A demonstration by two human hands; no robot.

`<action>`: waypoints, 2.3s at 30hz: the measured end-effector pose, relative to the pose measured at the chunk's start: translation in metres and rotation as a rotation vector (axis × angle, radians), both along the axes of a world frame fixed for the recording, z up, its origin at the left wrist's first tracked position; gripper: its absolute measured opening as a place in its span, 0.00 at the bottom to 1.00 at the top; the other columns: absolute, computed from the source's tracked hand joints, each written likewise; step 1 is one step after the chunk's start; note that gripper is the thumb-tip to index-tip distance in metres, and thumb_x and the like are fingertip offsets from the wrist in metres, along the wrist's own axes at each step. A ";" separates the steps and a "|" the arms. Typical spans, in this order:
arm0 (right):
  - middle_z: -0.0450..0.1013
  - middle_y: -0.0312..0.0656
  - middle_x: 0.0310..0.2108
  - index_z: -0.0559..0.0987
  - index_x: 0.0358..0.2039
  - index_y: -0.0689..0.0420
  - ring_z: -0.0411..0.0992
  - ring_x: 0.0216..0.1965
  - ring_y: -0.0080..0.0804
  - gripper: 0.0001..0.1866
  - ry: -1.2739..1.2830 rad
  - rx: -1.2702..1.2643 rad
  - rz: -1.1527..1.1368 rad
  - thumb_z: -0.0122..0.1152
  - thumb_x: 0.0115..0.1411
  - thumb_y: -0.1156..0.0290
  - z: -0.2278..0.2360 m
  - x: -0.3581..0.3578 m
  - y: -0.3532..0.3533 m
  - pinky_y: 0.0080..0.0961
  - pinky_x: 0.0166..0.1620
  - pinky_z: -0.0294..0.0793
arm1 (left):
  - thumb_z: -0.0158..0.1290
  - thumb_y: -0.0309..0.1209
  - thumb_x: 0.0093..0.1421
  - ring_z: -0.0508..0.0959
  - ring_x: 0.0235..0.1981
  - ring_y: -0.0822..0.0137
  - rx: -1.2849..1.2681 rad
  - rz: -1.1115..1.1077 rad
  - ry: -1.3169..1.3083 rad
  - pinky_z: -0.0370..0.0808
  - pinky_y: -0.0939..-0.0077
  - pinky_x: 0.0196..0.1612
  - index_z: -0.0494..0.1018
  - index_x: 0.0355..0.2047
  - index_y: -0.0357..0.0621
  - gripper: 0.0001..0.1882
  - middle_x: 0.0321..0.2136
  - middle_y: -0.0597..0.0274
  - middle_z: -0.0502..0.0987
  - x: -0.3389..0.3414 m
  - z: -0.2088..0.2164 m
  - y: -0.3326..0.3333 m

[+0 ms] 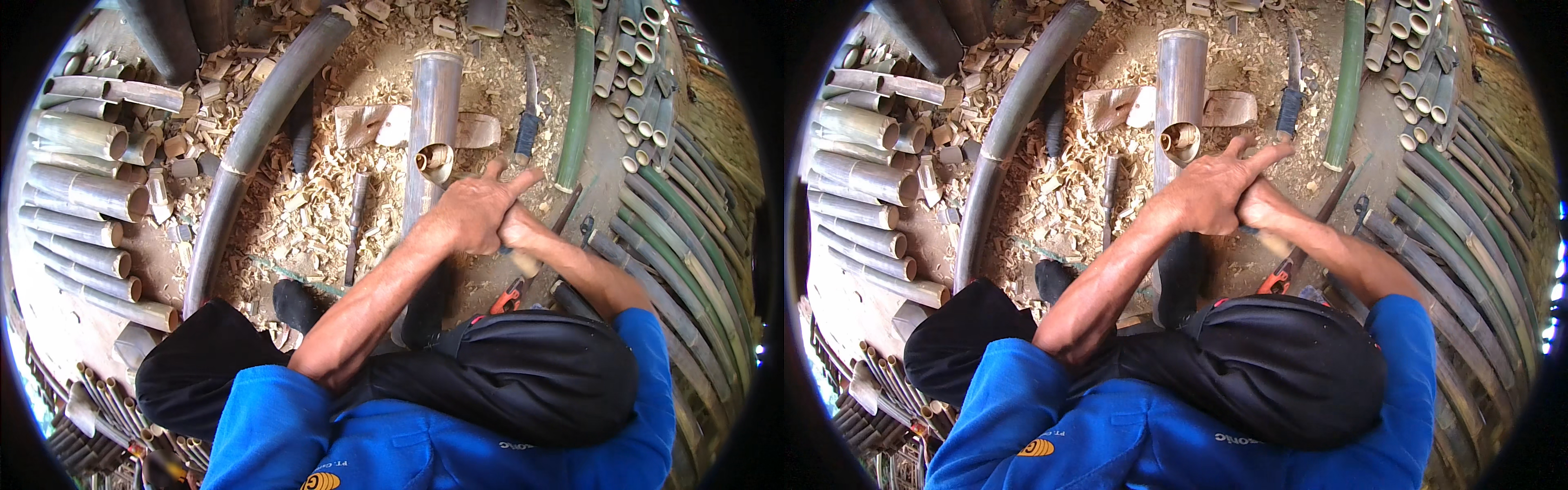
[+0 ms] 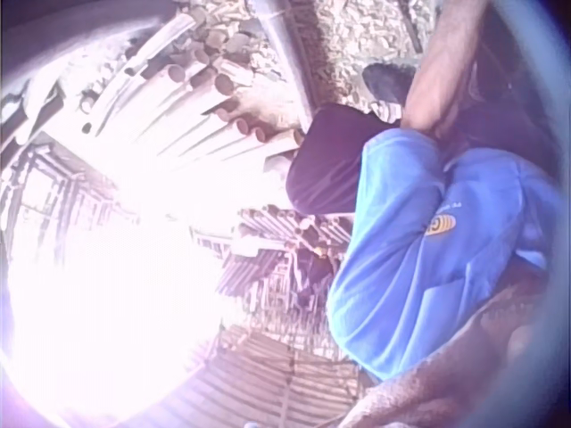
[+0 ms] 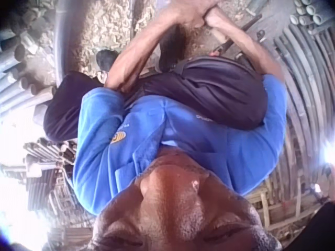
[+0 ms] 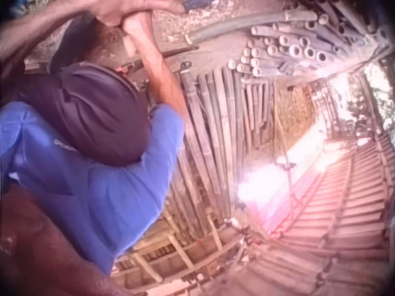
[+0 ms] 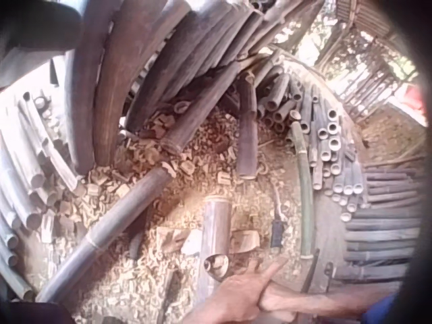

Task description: The person carves a hole into a bamboo pole by positioning a knife against the wood and striking the back of the blade with a bamboo piece. They refine the interior and edges of the hole using the knife blade and clear away wood shavings by hand.

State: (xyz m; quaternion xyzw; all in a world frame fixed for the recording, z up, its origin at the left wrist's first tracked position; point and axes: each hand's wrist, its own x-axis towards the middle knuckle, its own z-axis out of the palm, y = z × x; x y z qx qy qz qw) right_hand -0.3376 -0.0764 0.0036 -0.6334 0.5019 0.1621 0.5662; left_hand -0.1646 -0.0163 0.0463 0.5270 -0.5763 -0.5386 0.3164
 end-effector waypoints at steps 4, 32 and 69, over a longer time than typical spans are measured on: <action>0.73 0.45 0.42 0.71 0.51 0.58 0.73 0.46 0.36 0.30 -0.084 0.176 0.048 0.74 0.48 0.71 0.029 0.047 0.037 0.36 0.48 0.76 | 0.69 0.22 0.28 0.73 0.59 0.46 0.105 -0.448 -0.093 0.70 0.57 0.64 0.58 0.69 0.59 0.62 0.60 0.44 0.70 0.044 0.004 -0.002; 0.78 0.52 0.43 0.75 0.53 0.64 0.78 0.46 0.40 0.25 -0.576 -0.482 0.151 0.64 0.63 0.59 0.021 -0.004 0.096 0.30 0.48 0.76 | 0.68 0.35 0.39 0.82 0.32 0.61 -0.099 0.888 -0.038 0.79 0.67 0.38 0.79 0.44 0.30 0.31 0.34 0.49 0.82 0.134 0.046 0.127; 0.56 0.63 0.68 0.55 0.68 0.66 0.60 0.68 0.55 0.52 0.273 -0.543 0.155 0.65 0.53 0.47 -0.024 -0.049 0.067 0.44 0.68 0.58 | 0.72 0.36 0.40 0.82 0.40 0.62 -0.755 0.547 -0.048 0.77 0.64 0.47 0.76 0.48 0.36 0.34 0.39 0.51 0.83 0.044 0.172 0.024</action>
